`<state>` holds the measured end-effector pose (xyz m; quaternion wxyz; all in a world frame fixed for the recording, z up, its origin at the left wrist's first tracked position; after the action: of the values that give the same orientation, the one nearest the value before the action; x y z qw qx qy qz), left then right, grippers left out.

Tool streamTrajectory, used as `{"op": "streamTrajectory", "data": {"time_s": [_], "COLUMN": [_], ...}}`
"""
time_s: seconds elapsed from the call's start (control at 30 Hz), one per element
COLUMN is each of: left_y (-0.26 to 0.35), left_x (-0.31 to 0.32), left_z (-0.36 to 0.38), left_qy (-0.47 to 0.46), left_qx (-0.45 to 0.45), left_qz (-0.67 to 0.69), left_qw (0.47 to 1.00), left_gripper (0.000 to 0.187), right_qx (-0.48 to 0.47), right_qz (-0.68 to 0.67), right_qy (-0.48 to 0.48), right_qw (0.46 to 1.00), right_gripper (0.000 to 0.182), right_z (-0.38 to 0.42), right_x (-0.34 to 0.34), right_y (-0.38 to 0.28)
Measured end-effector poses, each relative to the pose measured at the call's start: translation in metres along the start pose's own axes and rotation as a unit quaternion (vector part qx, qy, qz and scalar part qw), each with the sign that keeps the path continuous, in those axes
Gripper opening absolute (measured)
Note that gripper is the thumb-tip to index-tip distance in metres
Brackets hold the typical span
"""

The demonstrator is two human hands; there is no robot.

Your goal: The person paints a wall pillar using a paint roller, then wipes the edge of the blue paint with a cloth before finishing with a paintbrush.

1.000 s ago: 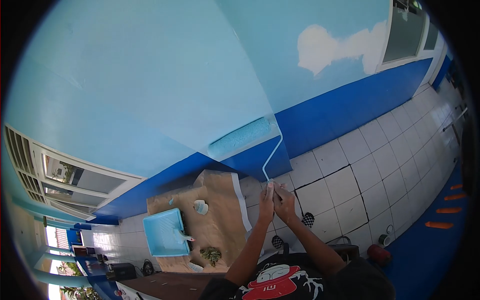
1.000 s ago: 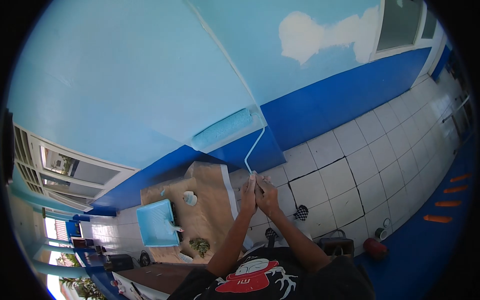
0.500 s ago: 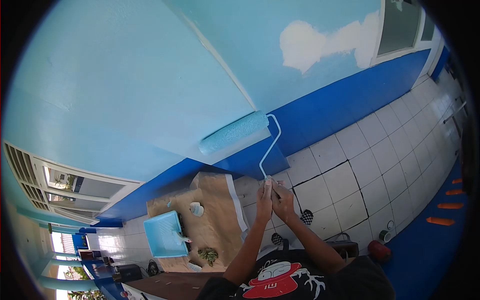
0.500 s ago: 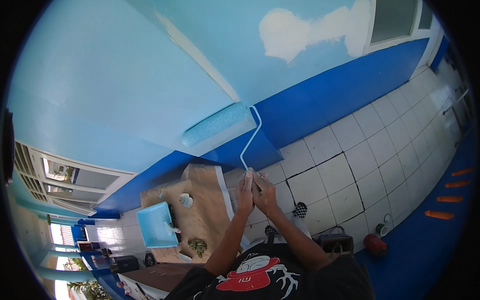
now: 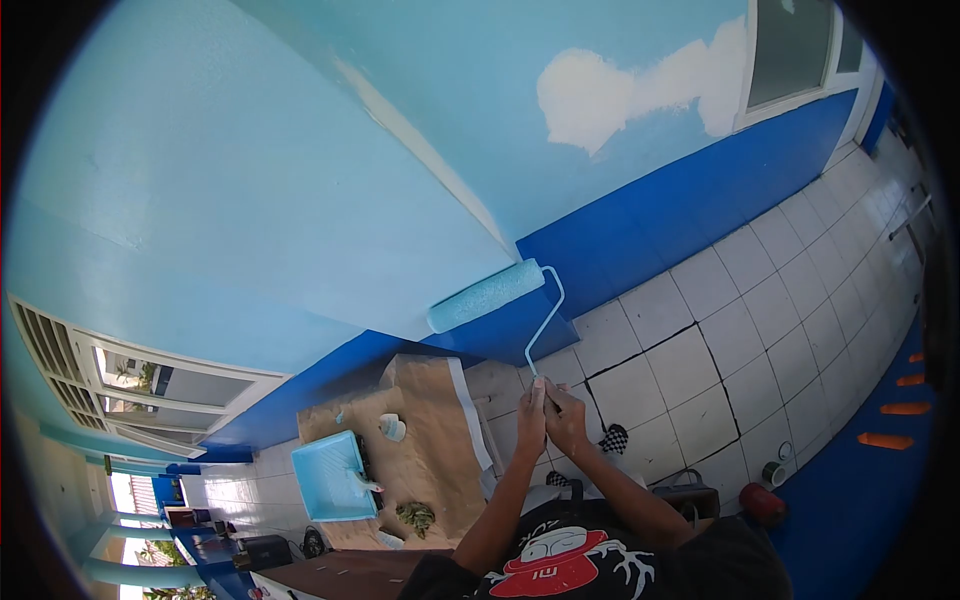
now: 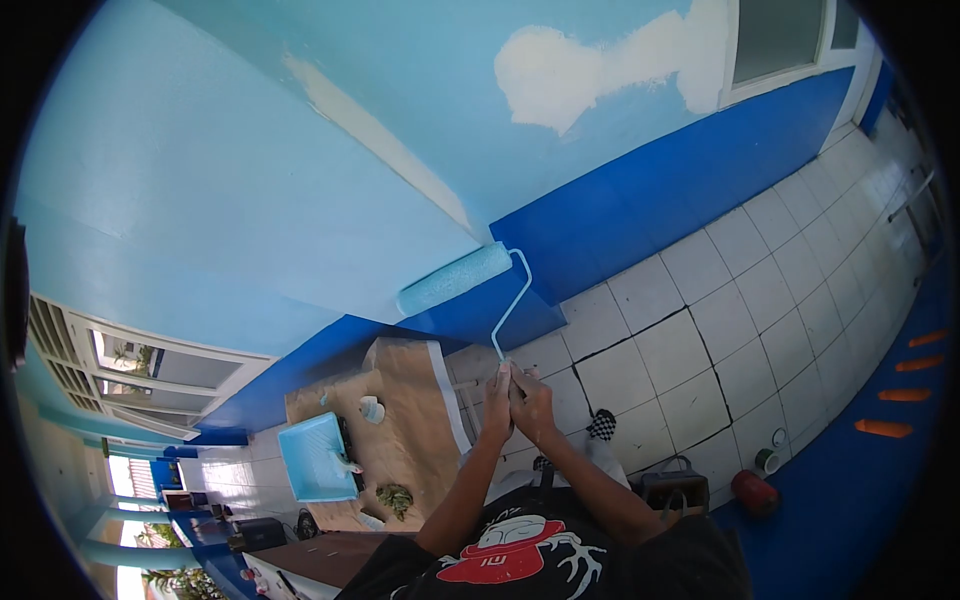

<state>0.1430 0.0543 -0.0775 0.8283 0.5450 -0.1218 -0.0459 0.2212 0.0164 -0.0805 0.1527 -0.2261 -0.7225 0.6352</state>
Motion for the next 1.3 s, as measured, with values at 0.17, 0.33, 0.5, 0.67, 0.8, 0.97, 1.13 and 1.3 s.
{"op": "streamTrajectory", "data": {"time_s": [0.17,0.33,0.5,0.67,0.8,0.97,1.13,1.3], "left_y": [0.028,0.011,-0.031,-0.025,0.022,0.089,0.159,0.206], "left_x": [0.01,0.01,0.0,0.005,0.019,0.033,0.054,0.057], "left_z": [-0.004,-0.01,-0.016,-0.012,0.001,0.01,0.025,0.024], "left_qy": [-0.013,-0.016,-0.011,0.003,0.002,-0.012,-0.022,-0.061], "left_qx": [0.05,0.022,-0.028,-0.005,0.039,0.113,0.161,0.248], "left_qz": [-0.004,-0.001,0.004,-0.004,0.004,-0.005,0.002,-0.007], "left_qw": [0.999,1.0,1.0,1.0,0.999,0.994,0.987,0.967], "left_gripper": [0.047,0.048,0.051,0.052,0.049,0.046,0.042,0.048], "right_qx": [-0.051,-0.094,0.039,0.024,-0.033,-0.116,-0.156,-0.246], "right_qz": [0.003,0.0,0.02,0.03,0.029,0.008,-0.024,-0.066], "right_qy": [-0.011,0.03,-0.025,-0.034,-0.036,-0.031,-0.047,-0.012], "right_qw": [0.999,0.995,0.999,0.999,0.998,0.993,0.986,0.967], "right_gripper": [0.034,0.033,0.031,0.032,0.034,0.037,0.04,0.039], "right_z": [-0.022,-0.017,-0.001,-0.006,-0.019,-0.047,-0.079,-0.111], "right_x": [-0.007,-0.003,-0.007,-0.014,-0.018,-0.021,-0.023,-0.023], "right_y": [-0.024,-0.003,0.027,0.011,-0.025,-0.083,-0.139,-0.198]}}
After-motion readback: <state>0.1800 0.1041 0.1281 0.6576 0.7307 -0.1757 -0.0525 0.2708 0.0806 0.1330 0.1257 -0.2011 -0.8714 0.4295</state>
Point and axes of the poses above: each hand's wrist, its own z-axis away from the middle knuckle, its own x-axis out of the palm, y = z × x, the point moved 2 cm from there along -z, towards the middle knuckle, and after that the axes turned 1 degree about -x, right-handed, at the moved point
